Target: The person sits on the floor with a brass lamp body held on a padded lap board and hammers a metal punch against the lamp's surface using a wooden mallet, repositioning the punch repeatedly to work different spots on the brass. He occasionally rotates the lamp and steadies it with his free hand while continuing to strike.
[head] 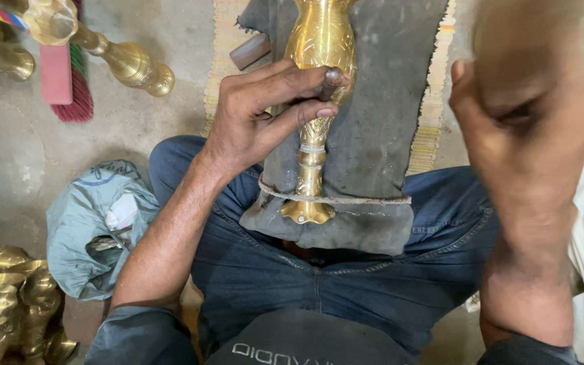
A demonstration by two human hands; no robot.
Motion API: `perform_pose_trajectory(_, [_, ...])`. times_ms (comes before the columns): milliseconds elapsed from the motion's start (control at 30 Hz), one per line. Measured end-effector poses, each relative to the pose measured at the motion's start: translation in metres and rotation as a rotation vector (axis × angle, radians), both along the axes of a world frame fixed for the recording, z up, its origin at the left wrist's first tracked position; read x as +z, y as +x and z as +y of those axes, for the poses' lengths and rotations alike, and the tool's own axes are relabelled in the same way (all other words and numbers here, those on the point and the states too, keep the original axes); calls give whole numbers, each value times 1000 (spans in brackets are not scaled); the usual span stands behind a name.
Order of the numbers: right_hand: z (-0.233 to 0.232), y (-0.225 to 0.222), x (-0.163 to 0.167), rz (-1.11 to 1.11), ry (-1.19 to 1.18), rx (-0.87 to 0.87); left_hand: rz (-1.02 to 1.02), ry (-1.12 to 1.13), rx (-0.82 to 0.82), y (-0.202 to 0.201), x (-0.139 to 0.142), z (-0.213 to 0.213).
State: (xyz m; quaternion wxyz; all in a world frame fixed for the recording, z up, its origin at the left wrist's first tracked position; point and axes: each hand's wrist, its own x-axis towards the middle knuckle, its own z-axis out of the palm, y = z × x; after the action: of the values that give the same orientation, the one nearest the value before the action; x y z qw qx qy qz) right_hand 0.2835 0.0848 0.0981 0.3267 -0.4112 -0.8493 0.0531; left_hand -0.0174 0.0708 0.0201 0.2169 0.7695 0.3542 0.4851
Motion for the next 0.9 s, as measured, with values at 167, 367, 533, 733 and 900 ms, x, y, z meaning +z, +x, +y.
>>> perform_pose_trajectory(167, [-1,-13,13,-107,25,-80,10,-23,27,0,0,0])
perform_pose_trajectory(367, [-2,-27,25,-188,96,-107,-16,4,-3,0,3,3])
perform_pose_trajectory(533, [-7,-19,19,-276,150,-131,39,-44,39,0,8,-1])
perform_pose_trajectory(733, [-5,1,-2,-288,81,-86,49,-47,35,-1,6,0])
perform_pose_trajectory(900, [-3,6,-6,-201,56,-27,-36,-8,-61,0,2,3])
